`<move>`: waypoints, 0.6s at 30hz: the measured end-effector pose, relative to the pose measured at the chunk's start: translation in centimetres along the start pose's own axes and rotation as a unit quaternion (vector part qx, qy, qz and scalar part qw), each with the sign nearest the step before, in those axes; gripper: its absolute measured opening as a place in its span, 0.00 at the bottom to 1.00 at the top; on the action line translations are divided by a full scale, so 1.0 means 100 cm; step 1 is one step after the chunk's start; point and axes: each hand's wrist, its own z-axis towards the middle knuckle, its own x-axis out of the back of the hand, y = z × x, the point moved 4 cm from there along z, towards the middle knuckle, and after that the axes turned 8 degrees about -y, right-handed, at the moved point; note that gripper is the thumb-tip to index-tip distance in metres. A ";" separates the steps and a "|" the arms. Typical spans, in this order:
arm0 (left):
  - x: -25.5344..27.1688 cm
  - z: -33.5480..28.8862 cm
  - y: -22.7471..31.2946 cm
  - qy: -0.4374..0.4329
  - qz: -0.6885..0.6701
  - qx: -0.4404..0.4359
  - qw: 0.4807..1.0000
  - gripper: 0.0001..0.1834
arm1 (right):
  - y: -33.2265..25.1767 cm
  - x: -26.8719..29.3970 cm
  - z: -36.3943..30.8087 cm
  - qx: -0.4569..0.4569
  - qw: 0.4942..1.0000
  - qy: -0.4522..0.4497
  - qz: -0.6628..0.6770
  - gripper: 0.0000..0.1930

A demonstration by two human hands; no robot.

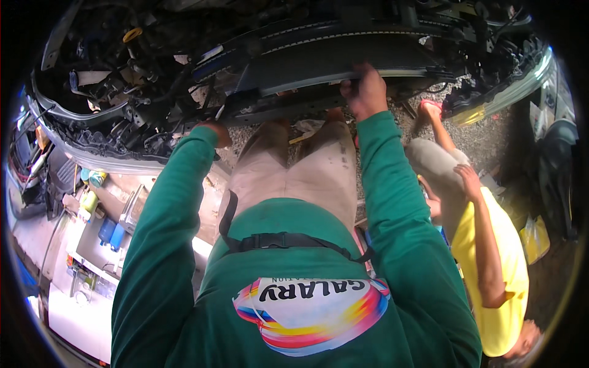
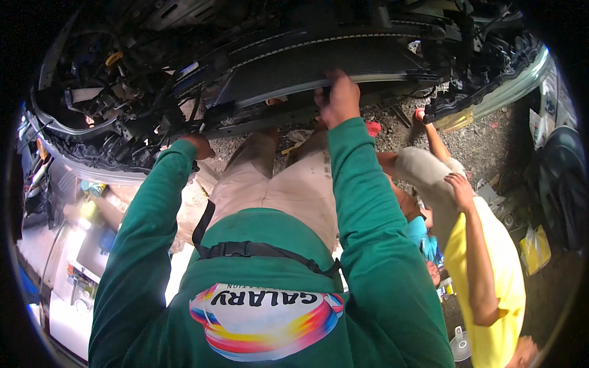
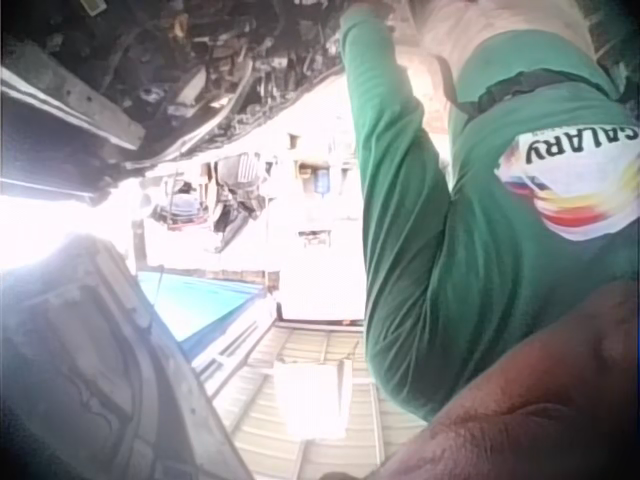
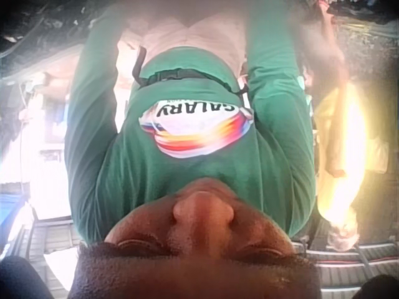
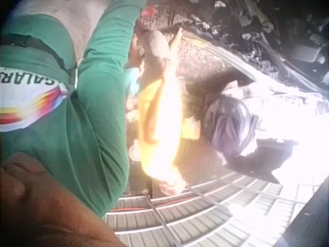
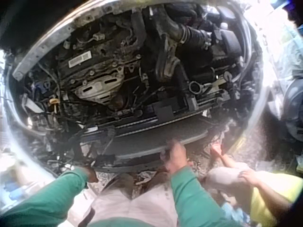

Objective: The person unboxes a new car radiator, removes protective cardboard and plastic caps, and positions it into the engine bay of a car. They then use a T-handle wrench to tighten a bolt securing the radiator assembly.

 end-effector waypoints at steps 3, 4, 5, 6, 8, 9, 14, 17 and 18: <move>-0.001 -0.007 0.001 0.000 -0.014 0.000 1.000 0.36 | -0.001 0.011 0.004 -0.021 0.999 -0.019 -0.026 0.08; 0.002 -0.011 0.002 -0.004 -0.014 0.000 1.000 0.36 | 0.000 0.015 0.006 -0.020 0.999 -0.018 -0.024 0.08; 0.002 -0.012 0.002 -0.004 -0.012 0.000 1.000 0.36 | 0.001 0.019 0.009 -0.022 0.999 -0.027 -0.016 0.08; 0.003 -0.012 0.003 -0.001 -0.012 0.001 1.000 0.36 | 0.000 0.017 0.007 -0.025 0.999 -0.034 -0.010 0.09; 0.004 -0.014 0.004 0.003 -0.011 0.000 1.000 0.36 | 0.000 0.015 0.003 -0.012 1.000 -0.003 -0.012 0.09; 0.007 -0.023 0.005 0.008 -0.011 -0.004 1.000 0.36 | 0.000 0.014 0.000 0.000 1.000 0.027 -0.013 0.08; 0.004 -0.017 0.004 0.017 -0.005 -0.005 1.000 0.35 | -0.001 0.019 0.007 -0.004 1.000 0.024 -0.011 0.08; 0.006 -0.012 0.003 0.011 0.001 -0.019 1.000 0.34 | -0.001 0.023 0.018 -0.003 1.000 -0.007 -0.024 0.08; 0.009 -0.016 0.005 0.011 0.000 -0.024 1.000 0.34 | -0.004 0.020 0.020 0.003 0.999 -0.045 -0.025 0.08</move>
